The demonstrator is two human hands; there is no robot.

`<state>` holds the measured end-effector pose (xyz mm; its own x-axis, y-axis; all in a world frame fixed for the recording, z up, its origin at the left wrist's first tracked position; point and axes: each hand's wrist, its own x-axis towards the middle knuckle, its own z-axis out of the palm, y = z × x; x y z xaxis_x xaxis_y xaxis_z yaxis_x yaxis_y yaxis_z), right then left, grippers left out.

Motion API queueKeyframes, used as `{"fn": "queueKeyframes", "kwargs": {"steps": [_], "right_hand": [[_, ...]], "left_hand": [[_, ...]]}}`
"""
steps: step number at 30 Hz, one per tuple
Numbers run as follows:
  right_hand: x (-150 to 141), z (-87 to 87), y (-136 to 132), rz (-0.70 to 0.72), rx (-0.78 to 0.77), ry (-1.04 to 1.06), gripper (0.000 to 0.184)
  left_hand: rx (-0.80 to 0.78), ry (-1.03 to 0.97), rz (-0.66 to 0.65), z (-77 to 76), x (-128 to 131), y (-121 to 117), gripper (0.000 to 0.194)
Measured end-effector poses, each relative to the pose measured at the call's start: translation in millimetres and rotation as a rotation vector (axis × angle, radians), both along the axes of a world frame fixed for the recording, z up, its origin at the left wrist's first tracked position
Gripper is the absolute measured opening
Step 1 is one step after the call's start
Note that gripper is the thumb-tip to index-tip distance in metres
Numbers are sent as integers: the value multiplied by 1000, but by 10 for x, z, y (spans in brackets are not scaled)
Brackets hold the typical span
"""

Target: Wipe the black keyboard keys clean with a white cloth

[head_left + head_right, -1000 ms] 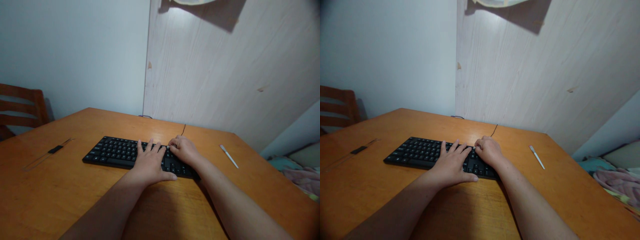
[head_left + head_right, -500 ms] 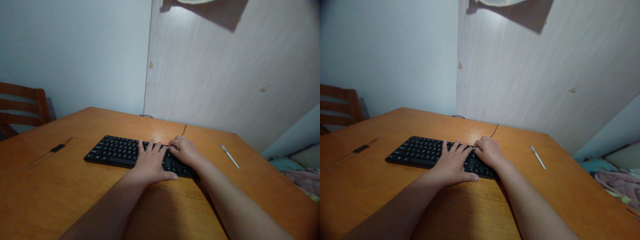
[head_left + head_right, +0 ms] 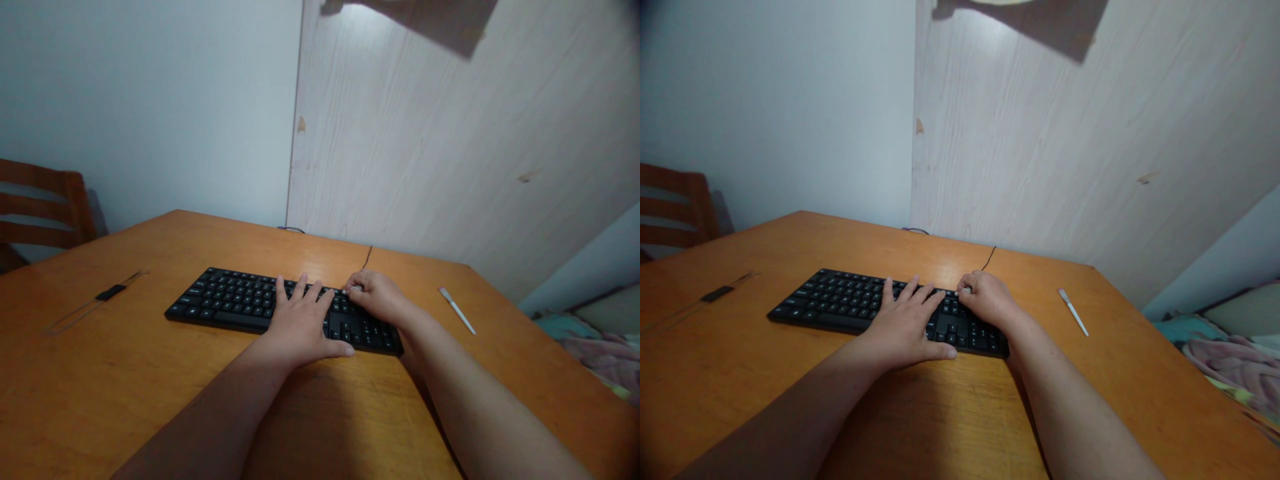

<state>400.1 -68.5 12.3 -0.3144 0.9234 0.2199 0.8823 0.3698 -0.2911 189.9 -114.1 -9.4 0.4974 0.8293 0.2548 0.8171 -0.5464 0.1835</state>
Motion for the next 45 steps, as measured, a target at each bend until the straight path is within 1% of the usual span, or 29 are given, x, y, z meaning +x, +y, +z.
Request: {"fn": "queueKeyframes", "kwargs": {"steps": [6,12,17,20,22,26,29,32,36,41,45], "right_hand": [[-51,2,1,-16,43,-50,18],[-46,17,-15,4,25,-100,18],[-53,32,-33,-25,51,-118,19],[-58,45,-40,-5,38,-143,19],[-63,46,-41,3,37,-142,19],[-72,41,-35,-32,50,-147,19],[-71,43,-35,-18,39,-157,19],[-66,42,-35,-3,33,-146,20],[-60,37,-34,-24,50,-149,19],[-78,32,-49,17,47,-147,19],[-28,49,-28,-63,73,-122,20]], "left_hand": [[-6,14,1,14,1,-13,106],[-16,15,-3,18,3,-9,107],[-23,17,9,21,10,-14,108],[-34,20,9,24,11,-18,106],[-37,20,7,31,10,-20,105],[-45,16,10,51,10,-25,105],[-59,23,15,63,16,-30,106],[-58,26,10,60,17,-30,106],[-39,22,7,40,12,-22,106],[-28,20,0,30,5,-18,106],[-40,22,4,36,1,-18,107]]}}
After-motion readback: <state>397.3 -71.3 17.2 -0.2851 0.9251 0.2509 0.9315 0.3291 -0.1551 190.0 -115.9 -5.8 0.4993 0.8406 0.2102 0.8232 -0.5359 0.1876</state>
